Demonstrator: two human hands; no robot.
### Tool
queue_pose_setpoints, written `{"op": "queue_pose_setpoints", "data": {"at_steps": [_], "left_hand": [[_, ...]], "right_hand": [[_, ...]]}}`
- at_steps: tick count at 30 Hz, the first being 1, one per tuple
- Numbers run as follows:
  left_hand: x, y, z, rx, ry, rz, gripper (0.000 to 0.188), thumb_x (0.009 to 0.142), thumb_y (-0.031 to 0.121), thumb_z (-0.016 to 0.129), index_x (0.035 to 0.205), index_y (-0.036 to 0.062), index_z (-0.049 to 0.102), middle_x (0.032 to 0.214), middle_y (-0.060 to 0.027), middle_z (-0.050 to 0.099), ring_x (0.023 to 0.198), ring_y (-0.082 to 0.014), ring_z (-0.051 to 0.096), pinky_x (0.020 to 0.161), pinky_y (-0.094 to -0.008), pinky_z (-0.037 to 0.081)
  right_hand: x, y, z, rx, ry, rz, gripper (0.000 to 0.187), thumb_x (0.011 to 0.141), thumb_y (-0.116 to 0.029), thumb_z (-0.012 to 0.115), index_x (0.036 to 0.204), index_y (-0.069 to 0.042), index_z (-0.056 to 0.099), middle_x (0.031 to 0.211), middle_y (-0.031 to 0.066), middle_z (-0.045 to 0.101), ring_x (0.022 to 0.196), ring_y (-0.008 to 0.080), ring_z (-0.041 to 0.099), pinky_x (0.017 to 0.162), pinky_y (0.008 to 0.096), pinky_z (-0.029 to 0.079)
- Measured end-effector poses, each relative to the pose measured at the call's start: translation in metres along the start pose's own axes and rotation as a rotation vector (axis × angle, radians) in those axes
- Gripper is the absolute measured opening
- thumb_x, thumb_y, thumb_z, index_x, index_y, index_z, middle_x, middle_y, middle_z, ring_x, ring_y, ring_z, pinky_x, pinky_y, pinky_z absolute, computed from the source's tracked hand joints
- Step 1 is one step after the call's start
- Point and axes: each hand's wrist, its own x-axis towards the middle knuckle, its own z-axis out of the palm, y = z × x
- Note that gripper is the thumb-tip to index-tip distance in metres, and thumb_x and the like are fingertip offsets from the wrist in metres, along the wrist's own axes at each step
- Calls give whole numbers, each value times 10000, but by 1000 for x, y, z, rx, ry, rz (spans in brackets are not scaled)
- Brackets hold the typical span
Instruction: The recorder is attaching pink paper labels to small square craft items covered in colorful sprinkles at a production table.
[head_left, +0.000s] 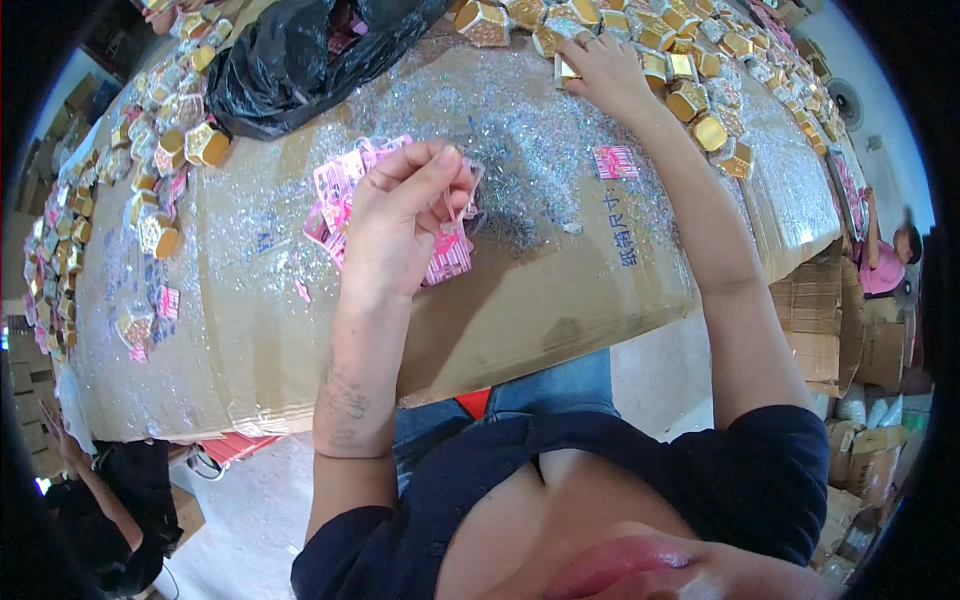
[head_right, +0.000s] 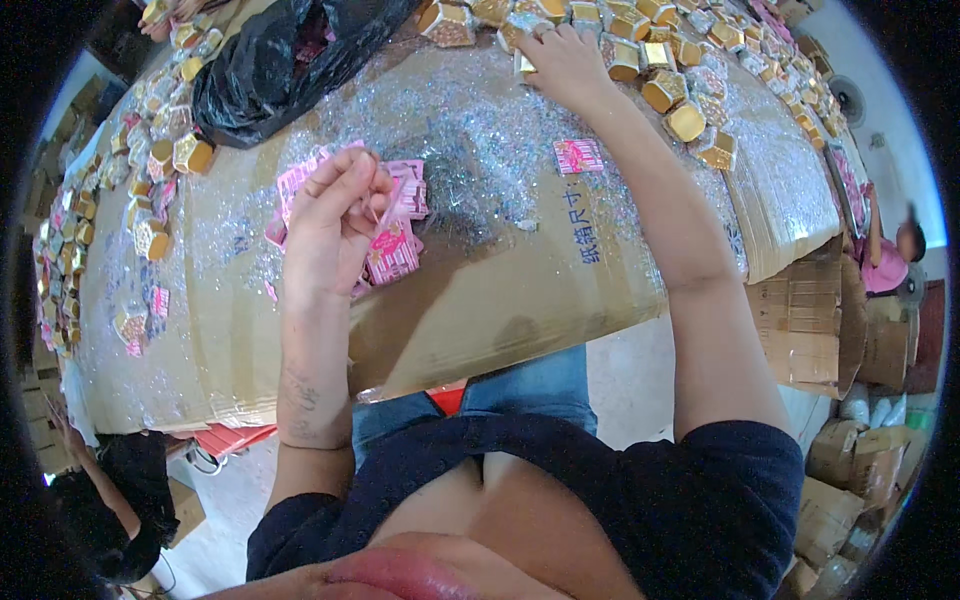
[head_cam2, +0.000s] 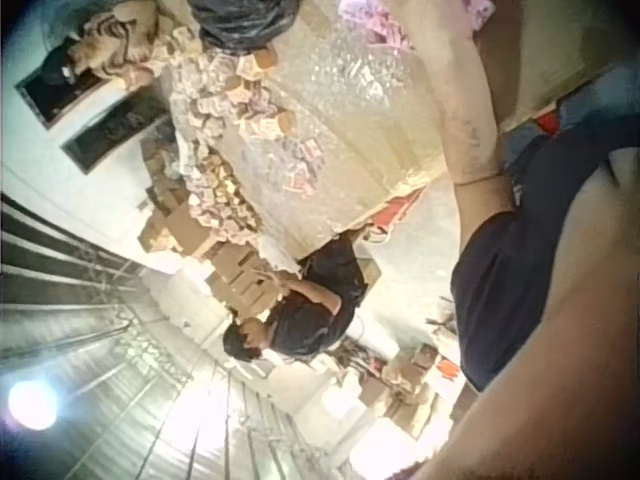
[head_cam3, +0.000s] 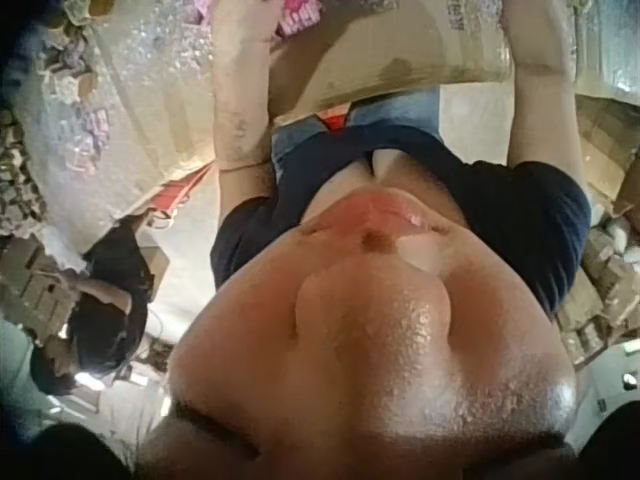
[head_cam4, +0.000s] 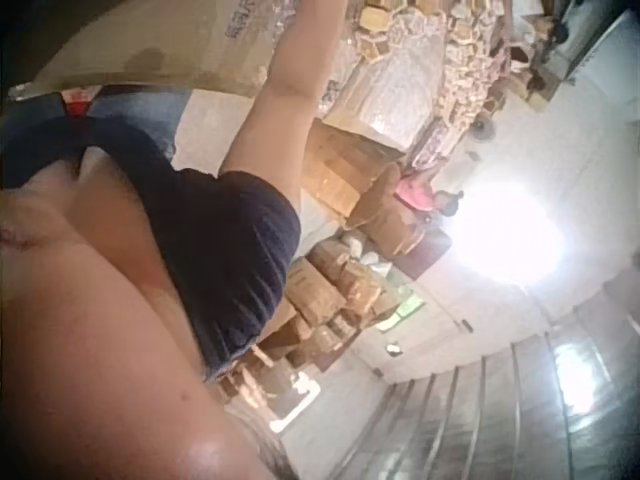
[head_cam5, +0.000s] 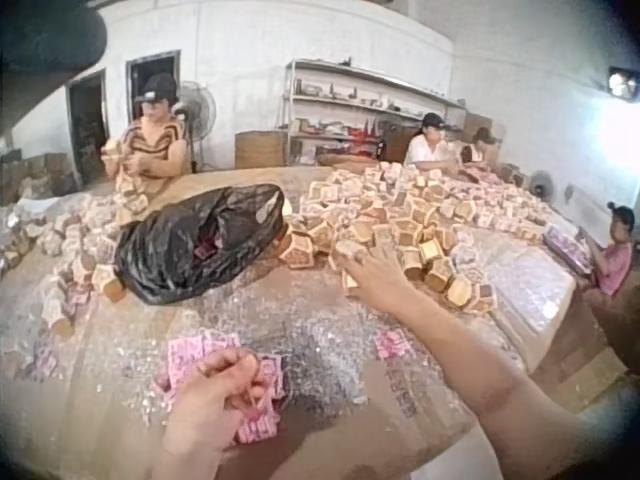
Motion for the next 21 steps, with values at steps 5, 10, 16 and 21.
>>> {"op": "queue_pose_setpoints", "data": {"at_steps": [5, 10, 16, 21], "left_hand": [[-4, -1, 15, 204, 103, 226, 112, 880, 60, 683, 962, -16, 674, 813, -62, 679, 676, -86, 612, 625, -197, 498], [-12, -3, 18, 648, 137, 510, 91, 872, 56, 684, 917, -21, 670, 782, -18, 641, 657, -84, 568, 618, -215, 476], [-15, -2, 23, 999, 67, 879, 87, 804, 17, 703, 877, 6, 658, 731, -68, 609, 651, -146, 580, 584, -259, 469], [-15, 1, 23, 1088, 39, 983, 88, 785, 0, 702, 856, 7, 652, 726, -74, 608, 633, -177, 572, 571, -277, 463]], "right_hand": [[-8, -17, -29, 694, 47, 302, 478, 845, -335, 699, 1228, -102, 534, 1078, 70, 628, 1006, 242, 616, 823, 412, 487], [-23, -68, -109, 2331, -193, 583, 445, 980, -389, 533, 1228, -19, 537, 1073, 89, 657, 951, 191, 651, 804, 347, 537], [-36, -104, -132, 2530, -214, 668, 409, 1020, -371, 440, 1227, -33, 543, 1073, 114, 676, 920, 219, 676, 778, 364, 573], [-36, -111, -138, 2590, -172, 656, 384, 1021, -341, 447, 1224, -30, 543, 1085, 114, 668, 924, 229, 674, 794, 396, 576]]}}
